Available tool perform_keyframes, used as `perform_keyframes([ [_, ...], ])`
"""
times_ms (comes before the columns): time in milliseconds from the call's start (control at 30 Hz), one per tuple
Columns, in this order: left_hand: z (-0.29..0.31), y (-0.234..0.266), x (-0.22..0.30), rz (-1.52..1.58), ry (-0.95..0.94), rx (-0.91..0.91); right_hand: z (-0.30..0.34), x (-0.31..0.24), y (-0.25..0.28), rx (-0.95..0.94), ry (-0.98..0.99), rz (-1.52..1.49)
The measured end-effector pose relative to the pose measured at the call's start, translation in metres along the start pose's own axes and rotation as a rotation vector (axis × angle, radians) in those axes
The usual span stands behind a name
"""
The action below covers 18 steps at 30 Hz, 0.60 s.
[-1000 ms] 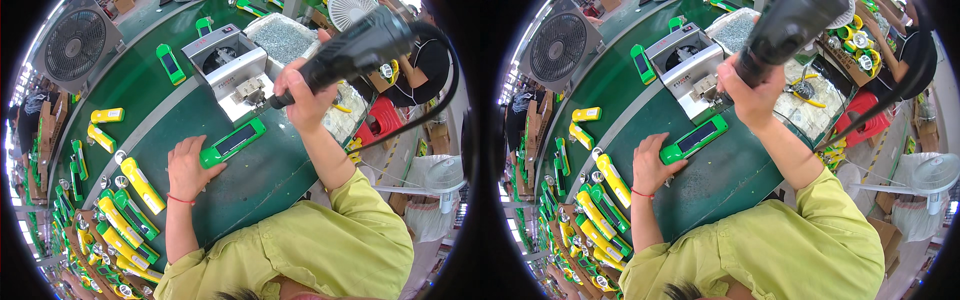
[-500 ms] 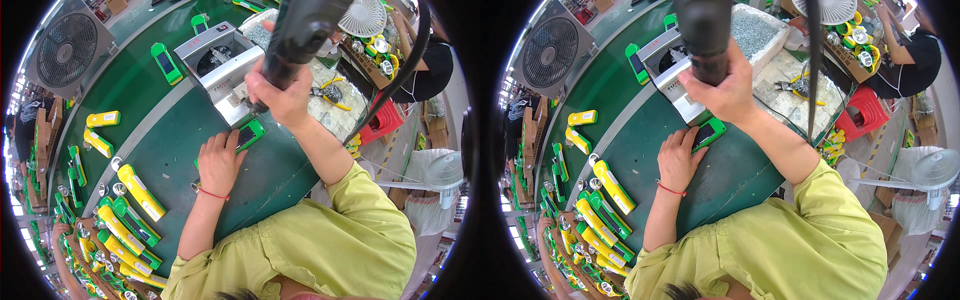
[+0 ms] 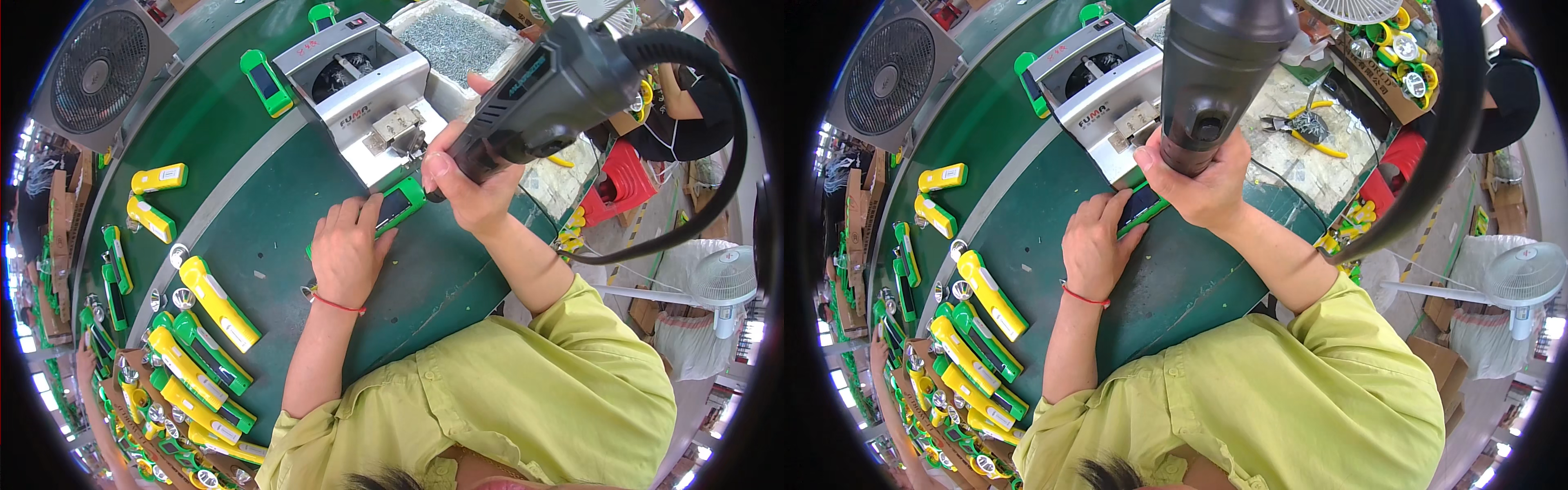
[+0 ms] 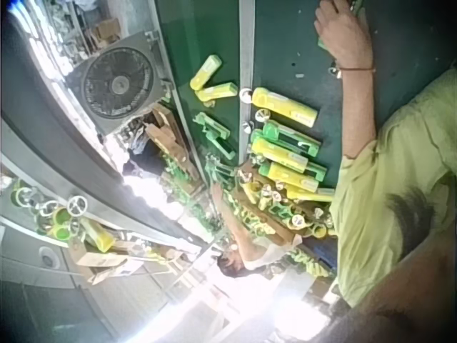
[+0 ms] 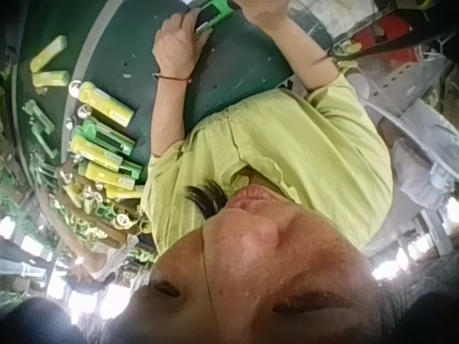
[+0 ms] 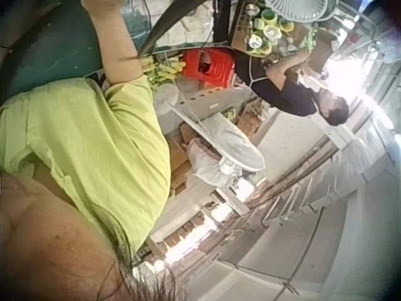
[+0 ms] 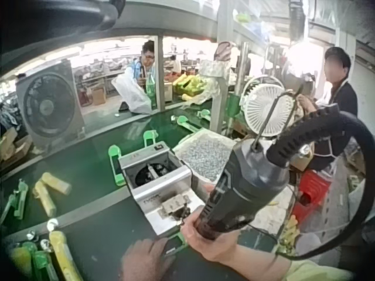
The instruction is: The person assembles flashlights at a workbench by fitting casing parts together and securing them with screws using an electric screwdriver.
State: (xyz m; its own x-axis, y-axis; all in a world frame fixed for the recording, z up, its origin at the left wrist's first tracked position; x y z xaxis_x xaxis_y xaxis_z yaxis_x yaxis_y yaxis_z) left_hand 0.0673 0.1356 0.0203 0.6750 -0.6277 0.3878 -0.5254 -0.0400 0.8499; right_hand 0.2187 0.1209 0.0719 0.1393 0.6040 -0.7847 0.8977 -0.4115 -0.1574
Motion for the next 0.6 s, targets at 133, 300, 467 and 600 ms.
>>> perform_keyframes([
  [133, 0.002, 0.003, -0.002, 0.016, -0.010, 0.006, 0.006, 0.007, -0.006, 0.031, -0.075, -0.054],
  [300, 0.006, -0.001, 0.006, 0.002, -0.011, -0.013, 0.044, 0.027, 0.010, 0.006, -0.130, -0.061],
  [467, 0.011, 0.007, 0.011, -0.002, -0.033, 0.056, 0.024, -0.005, 0.003, 0.006, -0.087, -0.088],
  [600, 0.010, 0.008, 0.010, -0.011, -0.048, 0.034, 0.010, -0.027, 0.008, 0.061, -0.004, -0.140],
])
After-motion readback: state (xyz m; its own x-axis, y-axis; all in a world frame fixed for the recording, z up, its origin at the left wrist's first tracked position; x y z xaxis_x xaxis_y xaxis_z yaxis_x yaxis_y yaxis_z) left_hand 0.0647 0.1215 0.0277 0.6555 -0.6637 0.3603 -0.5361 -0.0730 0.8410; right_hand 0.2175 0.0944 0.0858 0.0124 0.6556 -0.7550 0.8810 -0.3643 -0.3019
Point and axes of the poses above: each hand's wrist, its own z-axis away from the middle knuckle, its own y-axis out of the back of the hand, x = y × z, the point moved 8 cm from there along -z, towards the middle knuckle, and after that the axes turned 8 degrees about x, right-handed, at the moved point
